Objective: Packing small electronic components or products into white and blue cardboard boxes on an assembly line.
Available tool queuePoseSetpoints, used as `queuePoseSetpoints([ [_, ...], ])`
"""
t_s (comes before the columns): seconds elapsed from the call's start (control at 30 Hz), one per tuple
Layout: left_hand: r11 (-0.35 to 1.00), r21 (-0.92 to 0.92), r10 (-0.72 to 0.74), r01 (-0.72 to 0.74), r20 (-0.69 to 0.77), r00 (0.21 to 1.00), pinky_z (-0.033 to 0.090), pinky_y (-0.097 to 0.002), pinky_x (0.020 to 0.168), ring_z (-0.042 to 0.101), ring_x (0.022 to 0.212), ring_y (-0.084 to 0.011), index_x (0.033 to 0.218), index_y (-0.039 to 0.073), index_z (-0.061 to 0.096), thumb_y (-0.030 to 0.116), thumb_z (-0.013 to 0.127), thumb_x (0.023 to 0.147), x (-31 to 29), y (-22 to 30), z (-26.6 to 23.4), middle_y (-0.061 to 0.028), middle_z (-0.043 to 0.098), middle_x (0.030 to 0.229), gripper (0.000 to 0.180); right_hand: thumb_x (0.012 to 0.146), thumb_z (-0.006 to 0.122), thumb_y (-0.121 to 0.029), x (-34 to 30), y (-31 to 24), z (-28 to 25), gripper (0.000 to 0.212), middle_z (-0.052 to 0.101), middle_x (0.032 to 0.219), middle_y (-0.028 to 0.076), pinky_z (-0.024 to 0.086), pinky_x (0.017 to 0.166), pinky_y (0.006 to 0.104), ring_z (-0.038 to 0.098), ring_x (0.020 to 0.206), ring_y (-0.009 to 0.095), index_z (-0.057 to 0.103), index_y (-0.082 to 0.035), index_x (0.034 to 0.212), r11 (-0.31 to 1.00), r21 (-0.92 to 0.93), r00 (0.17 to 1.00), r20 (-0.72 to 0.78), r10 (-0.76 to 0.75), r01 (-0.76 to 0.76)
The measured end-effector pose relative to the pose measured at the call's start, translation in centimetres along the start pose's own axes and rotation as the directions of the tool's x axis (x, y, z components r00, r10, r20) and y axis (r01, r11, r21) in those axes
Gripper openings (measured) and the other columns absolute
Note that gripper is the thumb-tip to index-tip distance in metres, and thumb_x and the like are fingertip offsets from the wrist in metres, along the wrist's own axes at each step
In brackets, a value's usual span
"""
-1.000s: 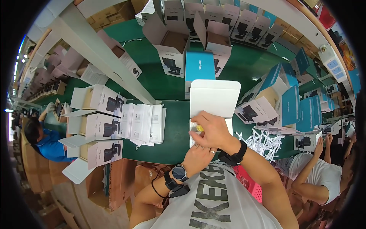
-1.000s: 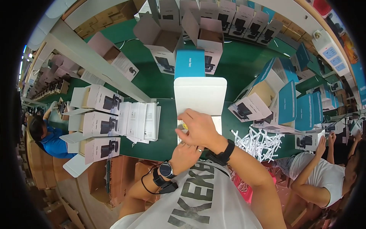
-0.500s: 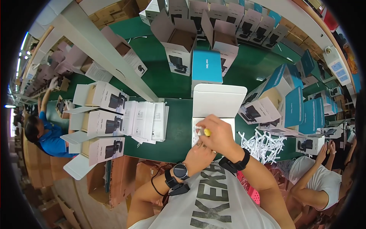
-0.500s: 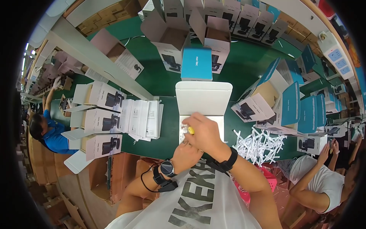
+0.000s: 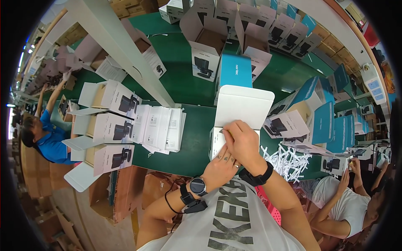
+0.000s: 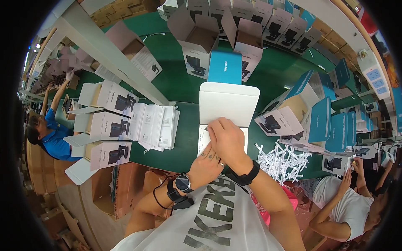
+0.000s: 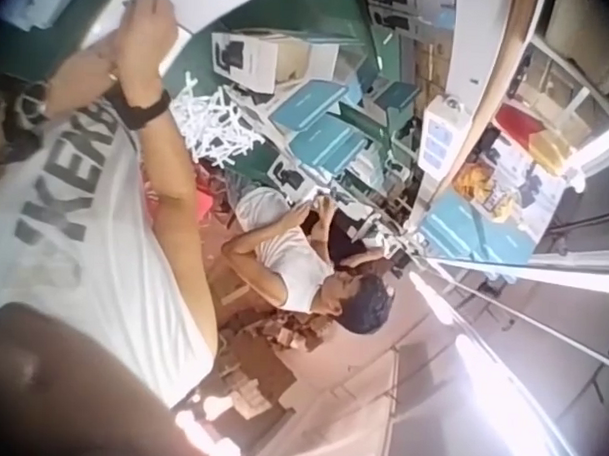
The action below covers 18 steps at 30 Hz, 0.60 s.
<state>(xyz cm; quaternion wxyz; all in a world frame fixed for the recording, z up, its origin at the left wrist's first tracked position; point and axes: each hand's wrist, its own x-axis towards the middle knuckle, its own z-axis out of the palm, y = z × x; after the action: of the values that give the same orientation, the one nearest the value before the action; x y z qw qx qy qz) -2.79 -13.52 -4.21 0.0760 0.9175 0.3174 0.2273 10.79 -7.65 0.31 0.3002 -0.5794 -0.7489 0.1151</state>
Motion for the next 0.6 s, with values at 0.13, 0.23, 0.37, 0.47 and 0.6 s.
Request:
queuePoseSetpoints([
  [0.13, 1.0, 0.006, 0.019, -0.019, 0.046, 0.999, 0.041, -0.05, 0.119, 0.063, 0.126, -0.0393, 0.125, -0.002, 0.067, 0.019, 0.061, 0.094, -0.2, -0.3, -0.2, -0.0245, 0.067, 0.124, 0.038, 0.084, 0.076, -0.007, 1.0, 0.1, 0.9, 0.013, 0.066, 0.086, 0.009, 0.055, 0.067, 0.0405, 0.068, 0.078, 0.033, 0.071, -0.008, 0.096, 0.966, 0.23, 0.992, -0.006, -0.123, 0.121],
  [0.23, 0.998, -0.053, -0.012, 0.017, 0.084, 0.996, 0.044, -0.0484, 0.116, 0.065, 0.118, -0.0378, 0.12, -0.001, 0.069, 0.017, 0.062, 0.092, -0.9, -0.3, 0.1, -0.0213, 0.068, 0.118, 0.034, 0.083, 0.077, -0.008, 1.3, -1.2, 0.1, 0.014, 0.067, 0.087, 0.009, 0.056, 0.068, 0.0403, 0.068, 0.078, 0.033, 0.071, -0.007, 0.096, 0.97, 0.207, 0.989, 0.049, -0.14, 0.128],
  [0.37, 0.997, -0.07, -0.025, 0.04, 0.198, 0.98, 0.053, -0.049, 0.102, 0.068, 0.112, -0.0373, 0.115, -0.002, 0.072, 0.017, 0.066, 0.088, -1.1, 0.1, 0.0, -0.021, 0.069, 0.115, 0.033, 0.082, 0.077, -0.009, 0.9, -0.7, 0.7, 0.016, 0.067, 0.09, 0.01, 0.055, 0.069, 0.0387, 0.068, 0.079, 0.033, 0.07, -0.005, 0.096, 0.986, 0.147, 0.988, 0.124, -0.093, 0.074],
  [0.47, 0.998, -0.067, -0.007, 0.021, 0.192, 0.981, 0.046, -0.047, 0.112, 0.064, 0.122, -0.0378, 0.123, -0.002, 0.068, 0.016, 0.062, 0.09, -1.0, -0.1, -0.2, -0.0215, 0.067, 0.124, 0.038, 0.082, 0.077, -0.009, 0.4, -0.4, -0.2, 0.016, 0.068, 0.091, 0.011, 0.055, 0.069, 0.0373, 0.068, 0.078, 0.033, 0.069, -0.004, 0.096, 0.979, 0.199, 0.987, 0.149, -0.067, 0.036],
  [0.6, 0.999, -0.033, 0.026, -0.023, 0.07, 0.997, 0.038, -0.0475, 0.121, 0.054, 0.137, -0.0399, 0.138, -0.002, 0.06, 0.016, 0.059, 0.092, 0.4, -0.9, -1.5, -0.0259, 0.058, 0.142, 0.049, 0.086, 0.076, -0.009, -2.6, 0.9, -6.7, 0.013, 0.068, 0.09, 0.014, 0.053, 0.068, 0.036, 0.068, 0.076, 0.032, 0.067, -0.004, 0.093, 0.883, 0.443, 0.981, -0.036, 0.188, -0.153],
])
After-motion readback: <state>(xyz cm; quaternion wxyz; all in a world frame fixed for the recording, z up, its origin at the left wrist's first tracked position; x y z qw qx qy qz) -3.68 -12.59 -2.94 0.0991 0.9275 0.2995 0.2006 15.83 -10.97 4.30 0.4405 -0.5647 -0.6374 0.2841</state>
